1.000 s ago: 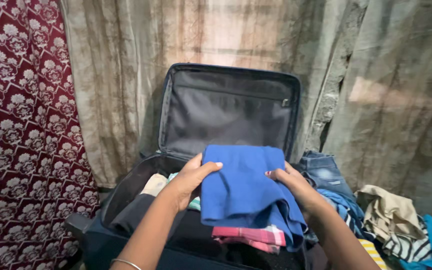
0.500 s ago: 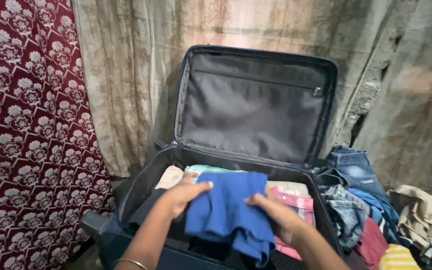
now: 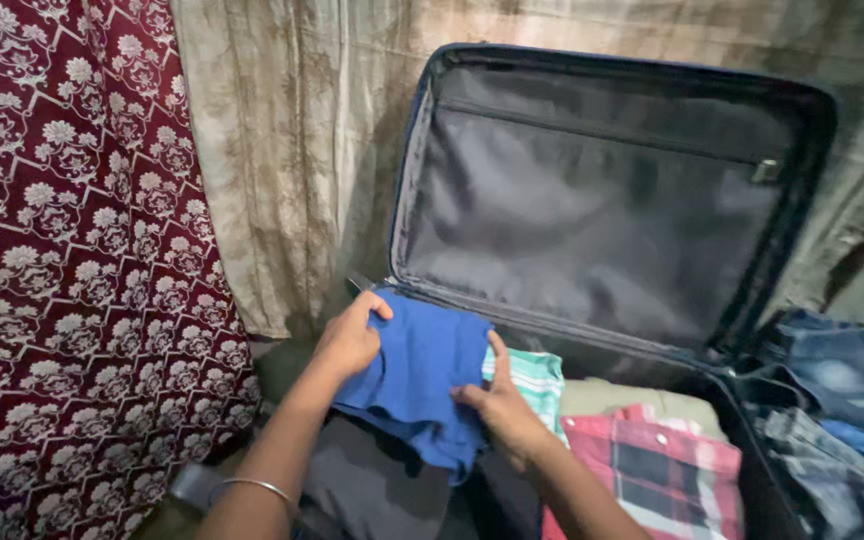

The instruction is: The person packs a suitcase by folding various garments, including shirts and jeans, and placing them neatly inside the bag.

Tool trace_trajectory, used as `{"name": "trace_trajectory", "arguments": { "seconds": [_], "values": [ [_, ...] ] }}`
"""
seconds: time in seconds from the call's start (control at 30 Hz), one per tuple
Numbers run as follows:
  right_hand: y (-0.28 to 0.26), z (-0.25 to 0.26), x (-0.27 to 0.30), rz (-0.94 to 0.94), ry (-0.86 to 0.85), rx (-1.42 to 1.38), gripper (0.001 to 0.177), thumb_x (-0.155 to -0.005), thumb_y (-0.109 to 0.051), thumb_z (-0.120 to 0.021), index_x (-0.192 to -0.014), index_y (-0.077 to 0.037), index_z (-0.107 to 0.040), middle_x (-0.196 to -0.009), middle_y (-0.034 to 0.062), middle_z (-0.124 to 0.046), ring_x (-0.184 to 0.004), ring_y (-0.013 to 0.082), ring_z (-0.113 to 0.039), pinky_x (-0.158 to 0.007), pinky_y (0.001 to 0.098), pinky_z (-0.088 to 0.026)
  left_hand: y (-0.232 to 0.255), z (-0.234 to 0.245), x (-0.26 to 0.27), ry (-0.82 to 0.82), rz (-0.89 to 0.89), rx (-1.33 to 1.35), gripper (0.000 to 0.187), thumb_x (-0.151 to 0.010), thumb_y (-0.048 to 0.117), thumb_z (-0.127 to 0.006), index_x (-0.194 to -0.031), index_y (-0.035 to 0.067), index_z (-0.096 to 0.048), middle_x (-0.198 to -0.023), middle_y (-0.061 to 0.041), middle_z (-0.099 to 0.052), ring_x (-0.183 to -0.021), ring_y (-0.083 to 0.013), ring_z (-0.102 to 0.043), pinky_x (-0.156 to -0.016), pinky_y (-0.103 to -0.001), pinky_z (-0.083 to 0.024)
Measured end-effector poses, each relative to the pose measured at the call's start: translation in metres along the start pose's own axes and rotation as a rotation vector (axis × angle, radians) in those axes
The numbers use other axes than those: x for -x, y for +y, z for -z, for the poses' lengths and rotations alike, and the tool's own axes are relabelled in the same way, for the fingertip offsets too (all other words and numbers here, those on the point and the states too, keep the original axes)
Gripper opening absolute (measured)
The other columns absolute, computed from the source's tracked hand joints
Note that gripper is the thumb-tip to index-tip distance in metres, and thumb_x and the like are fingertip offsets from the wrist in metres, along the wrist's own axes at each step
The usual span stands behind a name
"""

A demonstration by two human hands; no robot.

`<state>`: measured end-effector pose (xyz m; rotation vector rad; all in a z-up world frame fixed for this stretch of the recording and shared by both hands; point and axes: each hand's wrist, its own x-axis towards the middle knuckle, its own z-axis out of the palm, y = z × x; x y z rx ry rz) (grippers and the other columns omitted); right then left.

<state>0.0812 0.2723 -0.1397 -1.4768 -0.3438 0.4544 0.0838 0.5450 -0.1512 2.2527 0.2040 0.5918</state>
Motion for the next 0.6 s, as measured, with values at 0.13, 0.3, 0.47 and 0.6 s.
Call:
{"name": "trace_trajectory", "arguments": {
  "seconds": [0.13,0.3,0.47,0.6],
  "values": [
    [0.06,-0.018,-0.058,-0.086,0.033,0.088,0.106,-0.096,-0.027,-0.076,-0.163,-0.025,0.005,-0.145,0.0094,-0.043,-0.126,0.0212,-0.05,-0.103,0.04,-0.043,0.008,-0.014,-0.003,-0.225,0.186,-0.404,0.039,-0.089,0.011,-0.059,-0.123,0.03,-0.064,-0.132,-0.019,-0.062,-0.126,-0.0407,-0.058,-0.109,-0.055,-0.038],
    [0.089,-0.024,-0.085,0.068,0.0,0.081,0.115,-0.071,0.002,-0.07,-0.159,-0.031,-0.002,-0.136,0.0156,-0.057,-0.118,0.0274,-0.063,-0.099,0.0399,-0.052,0.011,-0.048,-0.001,-0.104,0.224,-0.532,0.042,-0.086,0.011,-0.065,-0.127,0.021,-0.063,-0.143,-0.019,-0.05,-0.133,-0.0422,-0.048,-0.108,-0.052,-0.041],
    [0.072,-0.032,-0.06,0.316,0.115,0.406,0.074,-0.081,-0.005,-0.071,-0.147,-0.025,-0.043,-0.14,0.0201,-0.054,-0.13,0.0322,-0.055,-0.109,0.0413,-0.044,-0.026,-0.048,0.005,0.143,-0.053,-0.544,0.05,-0.086,0.009,-0.062,-0.137,0.013,-0.063,-0.14,-0.018,-0.051,-0.124,-0.0411,-0.053,-0.103,-0.051,-0.044],
    [0.045,-0.047,-0.042,0.021,0.113,1.033,0.062,-0.092,-0.022,-0.065,-0.15,-0.027,-0.045,-0.138,0.0257,-0.048,-0.128,0.0407,-0.05,-0.113,0.0462,-0.041,0.002,-0.054,0.015,-0.004,0.054,-1.038,0.029,-0.092,0.021,-0.058,-0.112,0.011,-0.076,-0.145,-0.011,-0.052,-0.135,-0.0317,-0.051,-0.107,-0.048,-0.044]
  ]
}}
